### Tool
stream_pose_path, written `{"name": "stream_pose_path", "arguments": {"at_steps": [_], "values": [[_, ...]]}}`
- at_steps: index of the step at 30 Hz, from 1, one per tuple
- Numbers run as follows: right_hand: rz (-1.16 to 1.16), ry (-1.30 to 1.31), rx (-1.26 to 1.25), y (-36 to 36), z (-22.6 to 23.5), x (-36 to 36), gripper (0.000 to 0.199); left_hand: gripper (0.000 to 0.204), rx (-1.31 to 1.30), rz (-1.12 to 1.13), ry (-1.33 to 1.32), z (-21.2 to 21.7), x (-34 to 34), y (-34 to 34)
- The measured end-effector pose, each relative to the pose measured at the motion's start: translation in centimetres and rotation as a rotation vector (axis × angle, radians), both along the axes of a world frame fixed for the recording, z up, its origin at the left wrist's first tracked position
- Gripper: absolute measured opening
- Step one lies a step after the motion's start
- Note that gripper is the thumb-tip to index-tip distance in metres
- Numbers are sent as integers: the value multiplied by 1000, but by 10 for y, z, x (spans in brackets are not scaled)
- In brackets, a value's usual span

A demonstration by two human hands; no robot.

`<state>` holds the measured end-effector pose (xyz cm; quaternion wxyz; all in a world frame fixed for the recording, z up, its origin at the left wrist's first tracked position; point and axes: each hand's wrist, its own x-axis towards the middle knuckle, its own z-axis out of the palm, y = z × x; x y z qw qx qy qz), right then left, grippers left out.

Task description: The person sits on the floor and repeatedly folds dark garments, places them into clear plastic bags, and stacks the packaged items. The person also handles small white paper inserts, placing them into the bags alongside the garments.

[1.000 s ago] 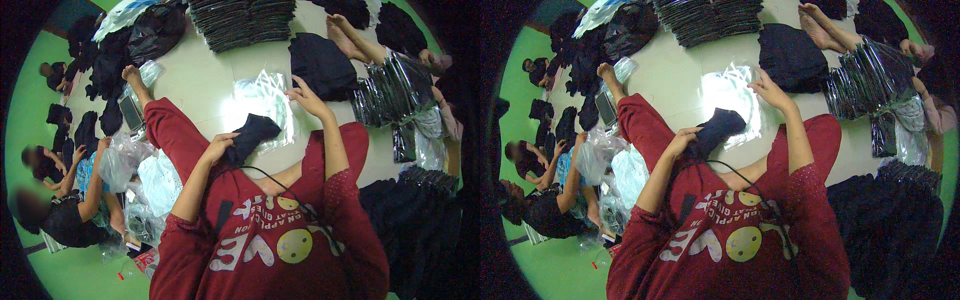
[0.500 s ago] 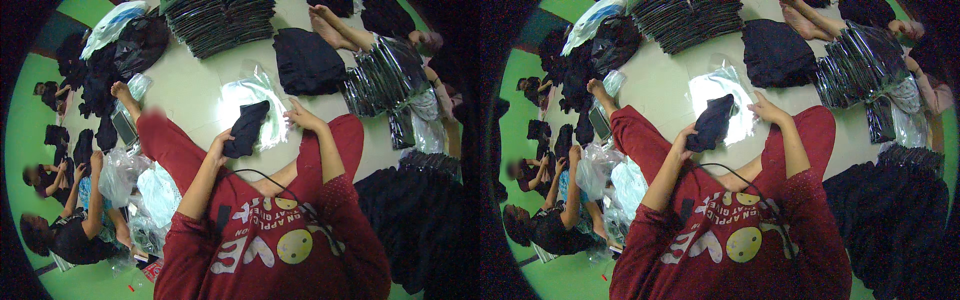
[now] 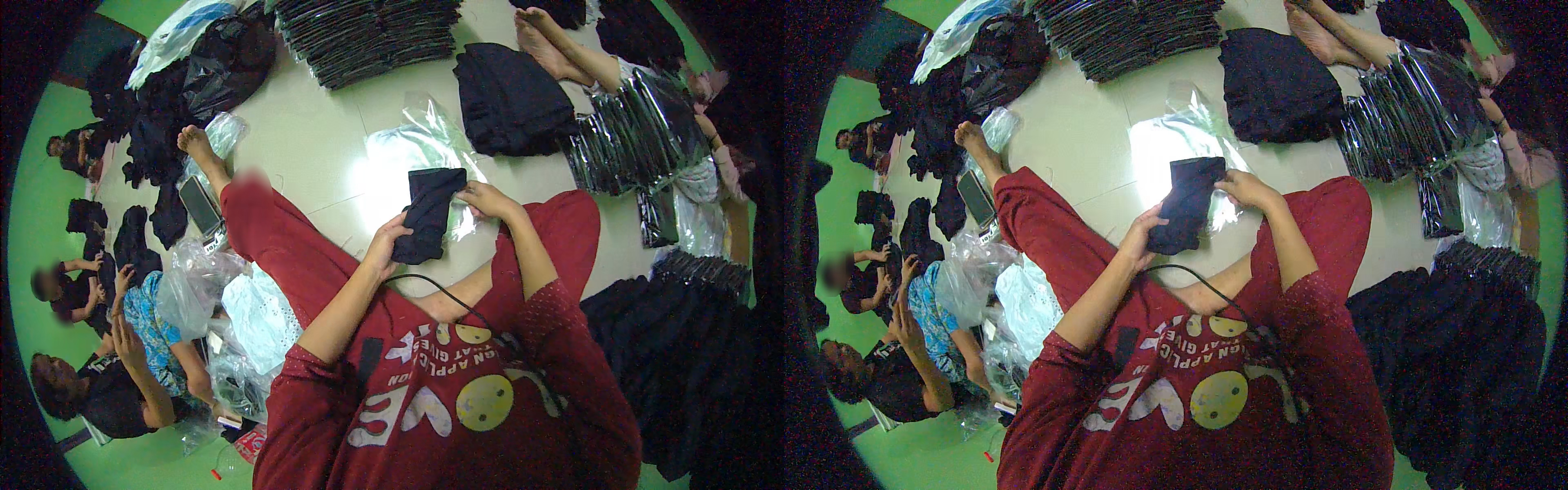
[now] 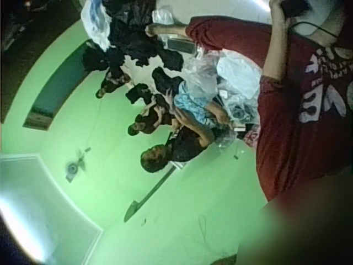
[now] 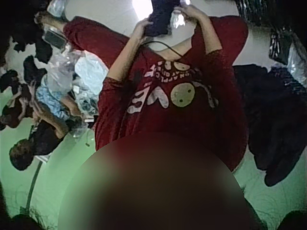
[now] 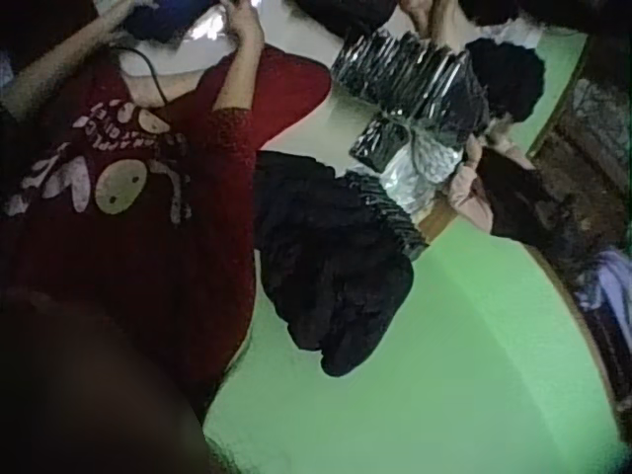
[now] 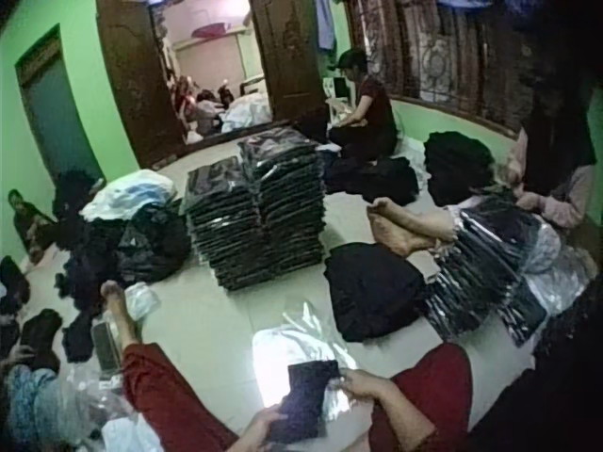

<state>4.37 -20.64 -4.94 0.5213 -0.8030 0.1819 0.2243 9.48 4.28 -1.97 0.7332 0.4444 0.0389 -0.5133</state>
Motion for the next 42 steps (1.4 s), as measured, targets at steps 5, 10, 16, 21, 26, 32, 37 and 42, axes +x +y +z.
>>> {"name": "stream_pose_path", "arguments": {"at_steps": [5,10,16,21,26,32,37,42], "values": [[7,-141,-266,2,-6,-1,37,54,37,6,-18,-5,-1,0],[-18,-283,-144,9,-6,-8,25,55,-5,-12,-14,-11,8,-6],[-89,-288,-195,5,5,-14,20,50,261,121,-426,-1,34,-29],[-67,-367,-152,11,3,-17,19,47,756,-167,-1467,12,14,-5],[21,-349,-176,27,-6,-21,18,42,563,-69,-1019,3,23,-8],[82,-282,-223,28,-3,-22,26,42,357,-16,-542,-17,22,-50],[0,-337,-95,24,6,-24,22,44,192,350,-239,-20,36,-75],[51,-269,-78,28,6,-19,20,44,601,437,-1222,2,5,-42]]}}
